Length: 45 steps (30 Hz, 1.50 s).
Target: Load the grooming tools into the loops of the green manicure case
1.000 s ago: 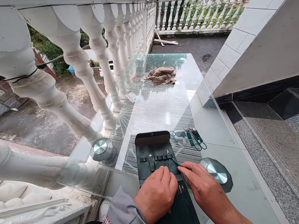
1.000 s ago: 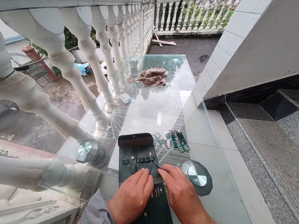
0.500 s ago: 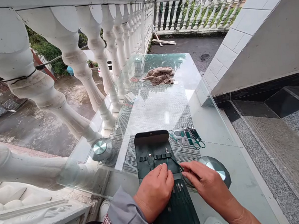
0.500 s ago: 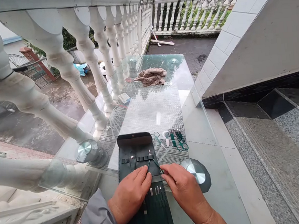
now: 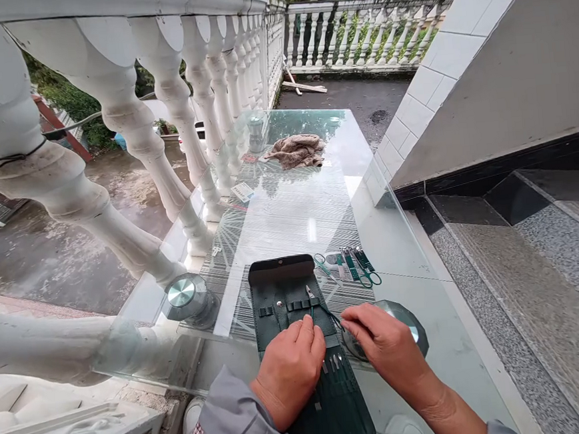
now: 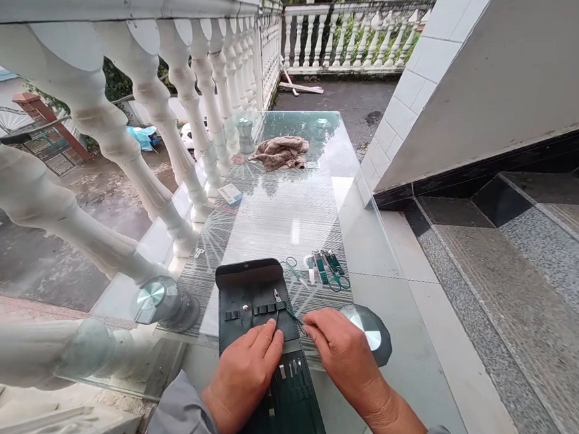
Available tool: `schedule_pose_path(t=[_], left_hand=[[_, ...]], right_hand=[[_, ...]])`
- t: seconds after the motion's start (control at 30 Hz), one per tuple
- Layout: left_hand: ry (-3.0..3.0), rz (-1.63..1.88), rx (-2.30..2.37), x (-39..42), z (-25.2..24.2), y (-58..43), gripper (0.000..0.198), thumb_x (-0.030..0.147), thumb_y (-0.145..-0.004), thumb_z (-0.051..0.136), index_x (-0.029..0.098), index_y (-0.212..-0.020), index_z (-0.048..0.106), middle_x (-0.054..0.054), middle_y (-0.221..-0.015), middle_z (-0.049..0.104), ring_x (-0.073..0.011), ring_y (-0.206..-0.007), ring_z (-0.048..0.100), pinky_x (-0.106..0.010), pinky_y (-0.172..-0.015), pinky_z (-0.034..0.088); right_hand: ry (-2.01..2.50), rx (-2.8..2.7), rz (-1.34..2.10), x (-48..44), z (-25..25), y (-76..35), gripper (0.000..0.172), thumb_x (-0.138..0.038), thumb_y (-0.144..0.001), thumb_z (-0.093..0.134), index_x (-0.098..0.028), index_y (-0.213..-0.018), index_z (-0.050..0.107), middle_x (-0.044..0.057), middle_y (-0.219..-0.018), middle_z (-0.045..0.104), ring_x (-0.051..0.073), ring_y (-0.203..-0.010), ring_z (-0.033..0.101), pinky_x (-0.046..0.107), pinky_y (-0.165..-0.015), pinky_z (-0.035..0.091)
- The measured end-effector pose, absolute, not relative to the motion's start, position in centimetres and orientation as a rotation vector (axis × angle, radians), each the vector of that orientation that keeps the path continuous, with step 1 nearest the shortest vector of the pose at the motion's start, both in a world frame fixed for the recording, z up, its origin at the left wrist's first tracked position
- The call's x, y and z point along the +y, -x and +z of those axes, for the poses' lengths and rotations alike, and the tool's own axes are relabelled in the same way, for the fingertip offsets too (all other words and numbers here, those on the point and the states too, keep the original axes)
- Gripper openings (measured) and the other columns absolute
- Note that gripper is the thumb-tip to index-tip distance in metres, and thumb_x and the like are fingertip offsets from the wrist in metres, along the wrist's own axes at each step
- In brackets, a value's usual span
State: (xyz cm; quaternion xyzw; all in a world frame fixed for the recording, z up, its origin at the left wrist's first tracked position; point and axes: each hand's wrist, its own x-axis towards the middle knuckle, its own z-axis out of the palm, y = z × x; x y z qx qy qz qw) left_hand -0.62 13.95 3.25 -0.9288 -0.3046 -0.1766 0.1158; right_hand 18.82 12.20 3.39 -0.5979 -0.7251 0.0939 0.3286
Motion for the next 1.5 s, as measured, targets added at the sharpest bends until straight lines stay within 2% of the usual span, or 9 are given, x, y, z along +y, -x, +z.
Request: schedule_pose_path(t=[0.13, 0.23, 0.47, 0.67, 0.83, 1.0, 1.1, 1.3, 1.5], left_hand=[[2.684, -0.621, -0.875, 13.9, 3.2, 0.6, 0.026, 0.005, -0.089, 0.036, 0.007, -0.101, 0.058, -0.015, -0.103, 0.066, -0.0197, -0.087, 0.064, -0.029, -0.075, 0.052], [2.675, -0.629, -0.869, 13.9, 3.2, 0.6, 0.027, 0.003, -0.088, 0.035, 0.006, -0.102, 0.057, -0.016, -0.102, 0.066, -0.0191, -0.088, 0.064, -0.029, -0.078, 0.052], [2.735, -0.553, -0.89, 13.7, 3.2, 0.9, 0.024, 0.007, -0.089, 0.038, 0.007, -0.105, 0.057, -0.016, -0.105, 0.064, -0.0195, -0.093, 0.063, -0.029, -0.081, 0.051], [2.758, -0.51, -0.895, 13.7, 3.1, 0.8, 0.023, 0.009, -0.09, 0.04, 0.007, -0.105, 0.057, -0.016, -0.108, 0.064, -0.0195, -0.095, 0.062, -0.03, -0.082, 0.051], [2.743, -0.509, -0.878, 13.7, 3.1, 0.7, 0.024, 0.009, -0.09, 0.039, 0.007, -0.105, 0.057, -0.015, -0.107, 0.064, -0.02, -0.092, 0.063, -0.029, -0.077, 0.052], [2.745, -0.456, -0.869, 13.5, 2.8, 0.9, 0.023, 0.01, -0.09, 0.041, 0.006, -0.107, 0.056, -0.016, -0.109, 0.063, -0.0203, -0.096, 0.062, -0.03, -0.08, 0.05], [2.743, -0.448, -0.857, 13.4, 2.7, 0.9, 0.023, 0.01, -0.09, 0.041, 0.006, -0.107, 0.055, -0.017, -0.11, 0.063, -0.0208, -0.098, 0.061, -0.031, -0.082, 0.049], [2.744, -0.45, -0.849, 13.5, 2.8, 0.8, 0.023, 0.01, -0.089, 0.042, 0.006, -0.106, 0.056, -0.018, -0.109, 0.063, -0.0212, -0.098, 0.061, -0.03, -0.083, 0.049], [2.745, -0.439, -0.854, 13.5, 3.0, 0.7, 0.023, 0.011, -0.088, 0.042, 0.006, -0.105, 0.057, -0.017, -0.109, 0.064, -0.0218, -0.096, 0.062, -0.03, -0.083, 0.049]], right_hand=[[1.771, -1.692, 0.192, 13.7, 3.8, -22.0, 0.018, -0.033, -0.085, 0.05, -0.021, -0.087, 0.063, 0.004, -0.085, 0.067, 0.018, -0.08, 0.062, 0.03, -0.072, 0.047], [1.963, -1.517, 0.164, 15.6, 3.2, -24.6, 0.027, -0.038, -0.081, 0.049, -0.02, -0.096, 0.064, 0.006, -0.089, 0.066, 0.02, -0.076, 0.06, 0.034, -0.069, 0.047], [1.919, -1.593, -0.098, 19.6, 0.8, -25.6, 0.033, -0.032, -0.085, 0.04, -0.017, -0.105, 0.061, 0.011, -0.1, 0.066, 0.023, -0.09, 0.056, 0.042, -0.087, 0.04], [1.942, -1.609, -0.118, 19.9, 1.0, -25.3, 0.028, -0.026, -0.081, 0.043, -0.019, -0.1, 0.063, 0.008, -0.085, 0.067, 0.023, -0.082, 0.055, 0.038, -0.077, 0.042], [2.041, -1.589, -0.085, 19.8, 1.5, -25.2, 0.032, -0.022, -0.076, 0.043, -0.019, -0.101, 0.064, 0.006, -0.082, 0.066, 0.023, -0.079, 0.056, 0.037, -0.071, 0.041], [2.166, -1.486, 0.051, 19.8, 1.6, -25.4, 0.033, -0.021, -0.071, 0.045, -0.021, -0.095, 0.067, 0.006, -0.081, 0.064, 0.022, -0.074, 0.056, 0.034, -0.062, 0.041], [2.134, -1.393, 0.131, 19.7, 1.6, -25.5, 0.031, -0.024, -0.071, 0.046, -0.021, -0.092, 0.069, 0.007, -0.082, 0.063, 0.022, -0.074, 0.055, 0.035, -0.064, 0.042], [1.635, -0.918, 0.715, 19.3, 2.4, -23.8, 0.04, -0.034, -0.067, 0.064, -0.018, -0.103, 0.065, 0.001, -0.077, 0.055, 0.014, -0.066, 0.052, 0.032, -0.064, 0.049], [1.265, -0.775, 1.169, 18.4, 4.1, -21.3, 0.049, -0.032, -0.065, 0.073, -0.026, -0.112, 0.059, -0.002, -0.08, 0.05, 0.012, -0.072, 0.055, 0.028, -0.063, 0.052]])
